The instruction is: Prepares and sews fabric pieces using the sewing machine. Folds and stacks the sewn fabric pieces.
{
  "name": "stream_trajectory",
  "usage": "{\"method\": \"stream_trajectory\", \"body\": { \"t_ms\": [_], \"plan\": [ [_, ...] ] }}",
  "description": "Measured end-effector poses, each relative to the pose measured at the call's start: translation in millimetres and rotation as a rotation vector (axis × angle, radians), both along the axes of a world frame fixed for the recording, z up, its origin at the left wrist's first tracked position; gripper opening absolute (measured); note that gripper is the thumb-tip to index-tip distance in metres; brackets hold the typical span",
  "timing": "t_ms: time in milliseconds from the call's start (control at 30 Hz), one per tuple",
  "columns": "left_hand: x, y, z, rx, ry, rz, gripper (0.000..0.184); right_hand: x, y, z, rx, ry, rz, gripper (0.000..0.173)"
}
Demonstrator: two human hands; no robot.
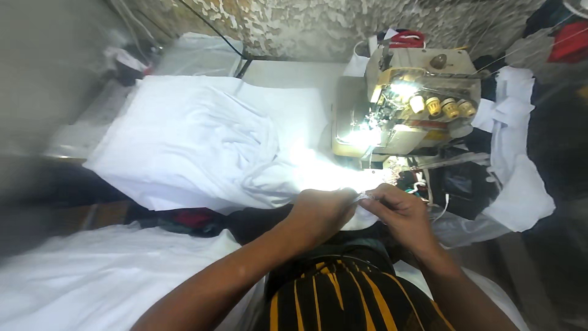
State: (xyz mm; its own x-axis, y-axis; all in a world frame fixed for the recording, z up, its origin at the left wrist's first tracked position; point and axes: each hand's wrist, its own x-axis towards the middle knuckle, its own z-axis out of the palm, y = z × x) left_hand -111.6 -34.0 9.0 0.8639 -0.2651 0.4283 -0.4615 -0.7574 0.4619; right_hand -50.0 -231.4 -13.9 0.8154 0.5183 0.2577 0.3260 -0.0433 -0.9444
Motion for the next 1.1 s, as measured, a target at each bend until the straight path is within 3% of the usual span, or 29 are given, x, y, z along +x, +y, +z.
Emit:
{"method": "stream_trajectory", "body": {
  "t_ms": [333,500,600,767,900,1100],
  "plan": [
    [-0.6,-1.3,-6.0,0.105,-0.042,-0.065,0.018,-2.4,-7.0,-4.3,-0.105,0.045,0.054,0.007],
    [0.7,-1.3,-4.9,0.099,-0.011,-0.040,0.015,-4.2,-14.7,-1.1,-0.117,-0.241,-0.027,0.017],
    [7.0,-2.2,-9.1,-0.020,0.057,-0.006,0.027,-3.0,-14.5,11.2,-0.091,-0.322,-0.102,0.013],
    [16.5,-20.3,-20.2,-0.311,0.195,0.022,0.057,4.0,-14.7,29.0,0.069,-0.215,-0.128,0.006],
    [20.6,-30.9,-20.0,-0.472,0.232,0.031,0.061,7.4,-17.6,35.4,0.082,-0.201,-0.123,0.006],
    [20.8,-29.7,-21.8,-0.368,0.324,-0.014,0.055,23.1,-36.5,49.9,0.174,-0.150,-0.184,0.017]
  ]
}}
